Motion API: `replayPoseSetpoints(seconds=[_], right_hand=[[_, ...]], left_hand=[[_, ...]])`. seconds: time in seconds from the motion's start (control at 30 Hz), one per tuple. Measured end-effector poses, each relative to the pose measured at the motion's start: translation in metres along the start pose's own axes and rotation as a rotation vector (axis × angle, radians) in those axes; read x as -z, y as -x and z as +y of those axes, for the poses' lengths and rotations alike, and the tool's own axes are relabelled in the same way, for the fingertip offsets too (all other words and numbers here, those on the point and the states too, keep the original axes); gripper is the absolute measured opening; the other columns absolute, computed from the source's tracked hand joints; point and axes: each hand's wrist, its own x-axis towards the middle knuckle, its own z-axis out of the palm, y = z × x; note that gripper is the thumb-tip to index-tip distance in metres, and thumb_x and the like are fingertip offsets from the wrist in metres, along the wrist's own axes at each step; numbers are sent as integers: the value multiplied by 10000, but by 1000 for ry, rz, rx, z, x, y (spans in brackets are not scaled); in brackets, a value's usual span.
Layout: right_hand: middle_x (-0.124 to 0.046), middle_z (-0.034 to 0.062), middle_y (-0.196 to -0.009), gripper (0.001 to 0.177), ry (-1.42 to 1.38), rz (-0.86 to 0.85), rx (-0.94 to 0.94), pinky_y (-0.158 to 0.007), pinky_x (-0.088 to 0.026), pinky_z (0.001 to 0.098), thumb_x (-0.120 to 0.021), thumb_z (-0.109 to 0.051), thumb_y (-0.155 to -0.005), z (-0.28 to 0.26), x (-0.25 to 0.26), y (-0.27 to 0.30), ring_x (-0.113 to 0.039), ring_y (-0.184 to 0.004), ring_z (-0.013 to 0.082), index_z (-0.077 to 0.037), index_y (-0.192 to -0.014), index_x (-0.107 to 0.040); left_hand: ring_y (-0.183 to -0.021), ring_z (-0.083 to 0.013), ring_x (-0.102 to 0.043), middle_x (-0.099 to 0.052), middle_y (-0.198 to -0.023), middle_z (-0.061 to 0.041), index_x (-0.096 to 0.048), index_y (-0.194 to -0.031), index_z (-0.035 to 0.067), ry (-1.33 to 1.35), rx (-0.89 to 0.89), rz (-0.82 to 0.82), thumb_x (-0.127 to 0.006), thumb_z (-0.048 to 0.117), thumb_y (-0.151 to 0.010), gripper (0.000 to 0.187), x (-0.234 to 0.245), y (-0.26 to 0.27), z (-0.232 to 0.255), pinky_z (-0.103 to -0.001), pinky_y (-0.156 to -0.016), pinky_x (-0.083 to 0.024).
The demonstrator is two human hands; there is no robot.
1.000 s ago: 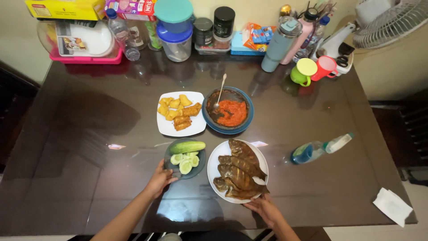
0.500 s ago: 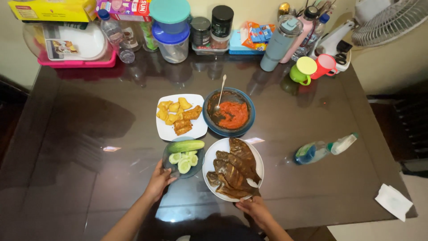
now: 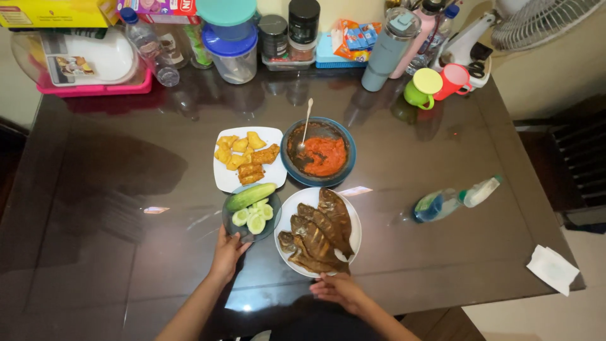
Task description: Cleaning a table and organizing food items and cleaning supplies.
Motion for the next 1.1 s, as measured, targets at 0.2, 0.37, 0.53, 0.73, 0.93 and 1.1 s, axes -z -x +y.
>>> replayPoseSetpoints(seconds=[0.2, 0.37, 0.53, 0.73, 0.93, 1.1], right_hand=[[-741, 133, -1246, 488, -88, -228, -49, -964, -593, 339, -534, -414, -1042, 9, -29, -22, -719, -1124, 204, -41, -1354, -575], [-738, 112, -1210, 534, 57, -224, -74, -942, -582, 381, -457, -499, -1057, 6, -43, -23, -698, -1077, 214, -83, -1381, -539], [-717, 128, -1184, 514, 189, -301, -79, -907, -580, 403, -444, -523, -1052, -6, -44, 1, -702, -1077, 227, -129, -1367, -544], [-744, 100, -1122, 481, 401, -403, -27, -872, -551, 379, -447, -531, -1052, -29, -52, 40, -716, -1024, 215, -155, -1328, -566], [-750, 104, -978, 435, 362, -278, 90, -721, -604, 332, -444, -470, -1065, -39, -28, 57, -729, -851, 179, -116, -1262, -603], [-744, 102, -900, 374, 172, -129, 207, -656, -580, 306, -442, -386, -1072, -29, 15, 63, -713, -763, 172, -91, -1209, -627]], left_hand=[[-1230, -270, -606, -528, -1442, -104, -296, -1567, 195, -7, -13, 25, -431, 27, -1014, 593, 3, -6, 0, -460, -996, -544], [-1167, -267, -633, -553, -1404, -109, -330, -1536, 215, -31, -26, 90, -405, -10, -998, 587, 12, -9, 6, -432, -937, -571], [-1140, -250, -634, -564, -1381, -90, -350, -1522, 218, -99, -43, 145, -416, -6, -1012, 561, 19, -7, 9, -407, -884, -582], [-1082, -233, -642, -583, -1347, -100, -358, -1529, 227, -159, -47, 170, -444, 1, -1016, 567, 30, -17, 8, -375, -848, -590], [-1018, -243, -652, -588, -1309, -117, -349, -1533, 216, -185, -67, 207, -479, 21, -996, 586, 21, -7, 12, -388, -815, -584], [-1032, -281, -588, -583, -1252, -186, -273, -1564, 102, -432, -259, 429, -611, 58, -956, 696, 27, -13, -29, -443, -933, -499]])
